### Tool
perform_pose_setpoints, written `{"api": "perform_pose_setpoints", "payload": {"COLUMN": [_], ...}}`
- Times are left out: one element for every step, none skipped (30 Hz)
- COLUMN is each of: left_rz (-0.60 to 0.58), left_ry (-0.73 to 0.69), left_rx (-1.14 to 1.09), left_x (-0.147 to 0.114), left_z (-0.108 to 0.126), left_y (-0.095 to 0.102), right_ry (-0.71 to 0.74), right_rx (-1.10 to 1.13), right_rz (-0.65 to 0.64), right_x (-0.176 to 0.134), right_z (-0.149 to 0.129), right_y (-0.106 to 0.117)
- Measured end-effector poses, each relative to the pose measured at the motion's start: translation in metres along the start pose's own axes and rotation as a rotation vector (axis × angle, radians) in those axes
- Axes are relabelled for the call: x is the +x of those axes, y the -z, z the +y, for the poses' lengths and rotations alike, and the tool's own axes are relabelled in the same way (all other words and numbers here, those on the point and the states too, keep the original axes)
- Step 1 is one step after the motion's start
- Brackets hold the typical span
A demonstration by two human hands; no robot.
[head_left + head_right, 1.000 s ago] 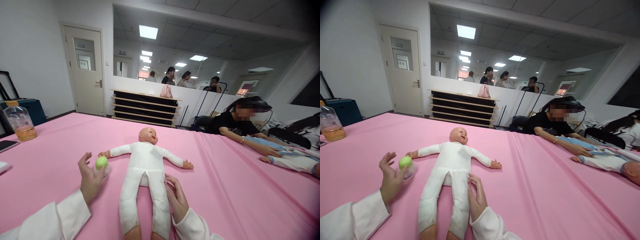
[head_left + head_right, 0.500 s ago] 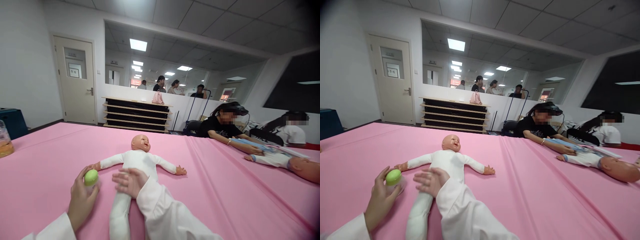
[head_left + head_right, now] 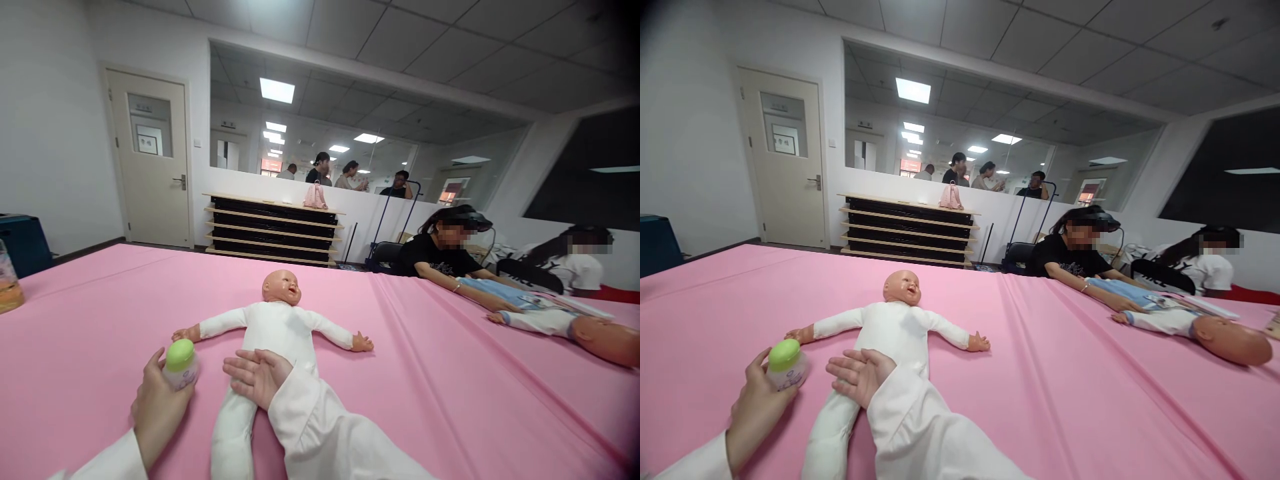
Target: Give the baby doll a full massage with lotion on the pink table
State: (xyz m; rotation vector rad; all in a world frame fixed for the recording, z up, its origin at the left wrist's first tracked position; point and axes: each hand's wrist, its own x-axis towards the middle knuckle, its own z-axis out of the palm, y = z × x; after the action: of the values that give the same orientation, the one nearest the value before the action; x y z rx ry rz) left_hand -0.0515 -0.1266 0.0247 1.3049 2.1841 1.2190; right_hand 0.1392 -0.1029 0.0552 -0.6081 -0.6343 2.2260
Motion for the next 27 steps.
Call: {"api": "perform_pose_setpoints", "payload": {"left_rz": [-0.029, -0.057, -0.082, -0.097, -0.106, -0.108, -0.11, -0.115, -0.124, -0.129, -0.125, -0.106, -0.076, -0.038, 0.001, 0.042, 0.081, 0.12, 0.166, 0.216, 0.262, 0.297, 0.314, 0.312, 0.291, 0.256, 0.22], "left_ry": [0.035, 0.063, 0.08, 0.082, 0.072, 0.053, 0.029, 0.005, -0.022, -0.047, -0.072, -0.103, -0.143, -0.189, -0.236, -0.287, -0.349, -0.427, -0.521, -0.63, -0.746, -0.857, -0.952, -1.031, -1.097, -1.149, -1.184], "left_rx": [0.035, 0.06, 0.071, 0.062, 0.032, -0.016, -0.077, -0.144, -0.21, -0.267, -0.308, -0.33, -0.334, -0.323, -0.301, -0.277, -0.262, -0.255, -0.252, -0.248, -0.239, -0.225, -0.204, -0.184, -0.17, -0.163, -0.166], "left_x": [0.0, 0.0, 0.001, 0.001, 0.002, 0.002, 0.003, 0.002, 0.002, 0.0, -0.002, -0.004, -0.007, -0.01, -0.013, -0.016, -0.018, -0.02, -0.022, -0.023, -0.024, -0.025, -0.026, -0.026, -0.027, -0.028, -0.029], "left_z": [0.001, 0.001, 0.0, -0.001, -0.003, -0.006, -0.009, -0.012, -0.014, -0.015, -0.015, -0.014, -0.013, -0.011, -0.01, -0.008, -0.006, -0.005, -0.003, -0.002, -0.001, -0.001, 0.0, 0.001, 0.003, 0.004, 0.005], "left_y": [0.001, 0.001, 0.001, 0.0, -0.001, -0.003, -0.006, -0.008, -0.01, -0.012, -0.013, -0.014, -0.013, -0.013, -0.011, -0.009, -0.007, -0.004, -0.001, 0.002, 0.004, 0.007, 0.009, 0.011, 0.012, 0.013, 0.014], "right_ry": [0.002, 0.004, 0.006, 0.008, 0.009, 0.008, 0.008, 0.009, 0.01, 0.009, 0.008, 0.005, 0.001, -0.001, 0.0, 0.002, 0.005, 0.006, 0.005, 0.005, 0.005, 0.006, 0.008, 0.008, 0.007, 0.005, 0.003], "right_rx": [-0.001, 0.001, 0.005, 0.009, 0.013, 0.017, 0.021, 0.026, 0.031, 0.037, 0.041, 0.046, 0.052, 0.059, 0.068, 0.078, 0.089, 0.099, 0.107, 0.115, 0.122, 0.129, 0.131, 0.128, 0.119, 0.104, 0.086], "right_rz": [-0.005, -0.007, -0.008, -0.008, -0.007, -0.005, -0.004, -0.002, 0.001, 0.007, 0.014, 0.021, 0.026, 0.031, 0.036, 0.041, 0.047, 0.052, 0.052, 0.045, 0.037, 0.029, 0.019, 0.008, -0.003, -0.016, -0.031], "right_x": [0.0, 0.0, 0.0, 0.0, -0.001, -0.001, -0.002, -0.002, -0.002, -0.003, -0.003, -0.004, -0.004, -0.005, -0.005, -0.006, -0.006, -0.006, -0.005, -0.004, -0.004, -0.003, -0.002, -0.001, -0.001, -0.001, -0.001], "right_z": [0.0, 0.001, 0.001, 0.001, 0.001, 0.0, 0.0, 0.0, -0.001, -0.001, -0.001, -0.002, -0.002, -0.002, -0.003, -0.003, -0.003, -0.004, -0.004, -0.004, -0.004, -0.004, -0.005, -0.005, -0.005, -0.005, -0.005], "right_y": [0.001, 0.001, 0.001, 0.001, 0.001, 0.001, 0.0, -0.001, -0.001, -0.002, -0.003, -0.004, -0.005, -0.006, -0.006, -0.007, -0.007, -0.007, -0.006, -0.005, -0.004, -0.003, -0.002, -0.001, -0.001, -0.001, -0.002]}}
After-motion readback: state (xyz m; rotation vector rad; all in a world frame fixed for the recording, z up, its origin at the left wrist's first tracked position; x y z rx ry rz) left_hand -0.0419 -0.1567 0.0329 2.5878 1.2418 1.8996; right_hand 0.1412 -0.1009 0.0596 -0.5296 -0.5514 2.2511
